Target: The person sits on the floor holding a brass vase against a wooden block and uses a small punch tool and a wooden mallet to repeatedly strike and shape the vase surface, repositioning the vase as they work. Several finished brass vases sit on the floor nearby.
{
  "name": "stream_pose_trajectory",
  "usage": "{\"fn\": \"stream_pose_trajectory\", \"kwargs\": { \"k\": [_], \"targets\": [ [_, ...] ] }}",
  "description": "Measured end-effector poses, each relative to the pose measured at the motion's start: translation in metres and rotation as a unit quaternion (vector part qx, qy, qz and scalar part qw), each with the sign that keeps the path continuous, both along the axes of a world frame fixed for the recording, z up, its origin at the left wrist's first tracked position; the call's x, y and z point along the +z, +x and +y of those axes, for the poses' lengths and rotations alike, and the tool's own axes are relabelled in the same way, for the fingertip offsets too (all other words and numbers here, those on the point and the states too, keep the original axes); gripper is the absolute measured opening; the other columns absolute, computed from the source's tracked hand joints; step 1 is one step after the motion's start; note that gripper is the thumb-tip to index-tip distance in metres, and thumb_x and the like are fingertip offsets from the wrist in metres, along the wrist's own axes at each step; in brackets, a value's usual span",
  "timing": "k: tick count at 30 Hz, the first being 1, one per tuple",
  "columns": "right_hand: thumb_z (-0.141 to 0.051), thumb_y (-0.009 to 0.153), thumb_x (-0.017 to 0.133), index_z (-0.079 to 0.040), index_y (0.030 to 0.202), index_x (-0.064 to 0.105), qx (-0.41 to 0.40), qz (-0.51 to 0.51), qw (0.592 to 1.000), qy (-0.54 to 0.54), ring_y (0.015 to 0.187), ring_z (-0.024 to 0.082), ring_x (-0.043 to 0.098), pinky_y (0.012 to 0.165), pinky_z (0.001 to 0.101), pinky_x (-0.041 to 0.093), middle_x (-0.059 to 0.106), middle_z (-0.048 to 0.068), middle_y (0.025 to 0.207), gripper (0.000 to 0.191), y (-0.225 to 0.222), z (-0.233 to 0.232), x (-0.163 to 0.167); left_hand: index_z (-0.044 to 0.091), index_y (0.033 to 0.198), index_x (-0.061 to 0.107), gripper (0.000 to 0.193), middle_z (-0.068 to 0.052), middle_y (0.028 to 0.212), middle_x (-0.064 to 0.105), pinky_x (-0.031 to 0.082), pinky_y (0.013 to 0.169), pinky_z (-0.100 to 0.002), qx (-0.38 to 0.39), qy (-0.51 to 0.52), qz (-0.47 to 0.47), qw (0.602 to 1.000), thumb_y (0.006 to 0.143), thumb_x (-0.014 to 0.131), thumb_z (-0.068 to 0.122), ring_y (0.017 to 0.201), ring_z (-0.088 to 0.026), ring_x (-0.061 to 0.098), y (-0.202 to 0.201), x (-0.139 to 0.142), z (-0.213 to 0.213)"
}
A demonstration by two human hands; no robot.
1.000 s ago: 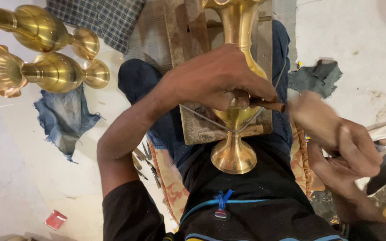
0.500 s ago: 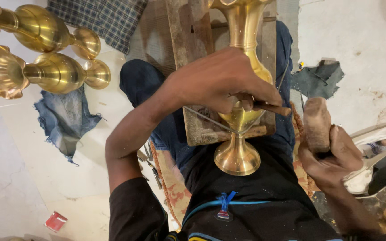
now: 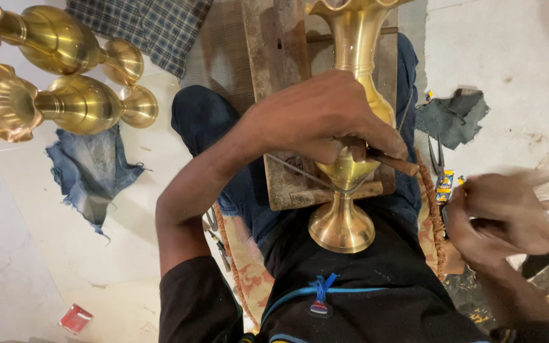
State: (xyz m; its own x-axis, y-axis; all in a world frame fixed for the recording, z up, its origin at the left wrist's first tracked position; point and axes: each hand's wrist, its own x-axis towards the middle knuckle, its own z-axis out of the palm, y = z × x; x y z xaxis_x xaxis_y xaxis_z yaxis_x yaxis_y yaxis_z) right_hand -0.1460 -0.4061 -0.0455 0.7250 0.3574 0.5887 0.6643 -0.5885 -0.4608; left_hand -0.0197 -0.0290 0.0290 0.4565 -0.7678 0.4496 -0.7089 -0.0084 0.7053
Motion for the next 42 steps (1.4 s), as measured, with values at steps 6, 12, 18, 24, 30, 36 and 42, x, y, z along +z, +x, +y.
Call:
{"fn": "stream_pose_trajectory", "kwargs": {
  "k": [6,12,18,24,30,36,42],
  "targets": [
    [0.006,0.082,0.071,0.009,0.128,0.049,0.015,0.153,0.988,-0.006,0.069,0.023,0.062,0.056,0.0329,0.05,0.066,0.016,0.096,0.051,0.02,-0.024,0.015,0.015,0.123,0.075,0.053,0.0,0.087,0.078,0.054,0.064,-0.028,0.091,-0.029,0.053,0.994,0.073,0.074,-0.003,0.075,-0.012,0.075,-0.019,-0.011,0.006],
    [-0.002,0.082,0.07,0.008,0.136,0.049,0.049,0.234,0.964,-0.116,0.084,0.025,0.066,0.067,0.0339,0.056,0.063,0.026,0.11,0.059,0.044,-0.008,0.074,0.01,0.123,0.07,0.047,-0.005,0.105,0.079,0.062,0.075,-0.027,0.187,-0.088,0.058,0.977,0.079,0.081,0.0,0.091,-0.016,0.078,-0.044,-0.017,0.009],
    [-0.001,0.081,0.071,0.007,0.137,0.05,0.071,0.248,0.956,-0.14,0.087,0.024,0.067,0.07,0.0335,0.057,0.064,0.025,0.112,0.06,0.076,0.028,0.095,0.008,0.126,0.071,0.048,-0.006,0.107,0.079,0.064,0.076,-0.026,0.281,-0.105,0.064,0.952,0.081,0.072,-0.009,0.094,-0.017,0.081,-0.063,-0.031,0.005],
    [0.001,0.08,0.073,0.006,0.138,0.052,0.099,0.277,0.94,-0.171,0.09,0.024,0.068,0.074,0.033,0.058,0.065,0.025,0.113,0.061,0.108,0.039,0.112,0.003,0.121,0.071,0.038,-0.009,0.104,0.077,0.065,0.08,-0.028,0.374,-0.147,0.119,0.908,0.084,0.073,-0.005,0.094,-0.017,0.079,-0.083,-0.032,-0.009],
    [0.003,0.079,0.074,0.005,0.138,0.053,0.119,0.286,0.934,-0.176,0.093,0.024,0.069,0.077,0.0325,0.058,0.067,0.025,0.114,0.063,0.127,0.063,0.126,-0.001,0.112,0.075,0.025,-0.009,0.098,0.08,0.064,0.074,-0.023,0.493,-0.184,0.163,0.835,0.088,0.072,-0.008,0.081,-0.014,0.08,-0.103,-0.038,-0.031],
    [0.004,0.078,0.076,0.004,0.139,0.055,0.142,0.294,0.932,-0.158,0.096,0.024,0.069,0.081,0.0321,0.059,0.068,0.025,0.115,0.065,0.143,0.078,0.126,-0.007,0.124,0.068,0.029,-0.014,0.116,0.075,0.065,0.084,-0.026,0.5,-0.318,0.229,0.772,0.097,0.065,-0.016,0.096,-0.018,0.076,-0.108,-0.035,-0.046],
    [0.006,0.077,0.077,0.003,0.14,0.056,0.151,0.312,0.933,-0.094,0.099,0.024,0.07,0.084,0.0316,0.06,0.069,0.025,0.117,0.066,0.139,0.088,0.12,-0.002,0.125,0.069,0.028,-0.011,0.114,0.077,0.067,0.085,-0.024,0.441,-0.261,0.225,0.829,0.099,0.067,-0.013,0.097,-0.015,0.079,-0.097,-0.035,-0.035]
  ]
}}
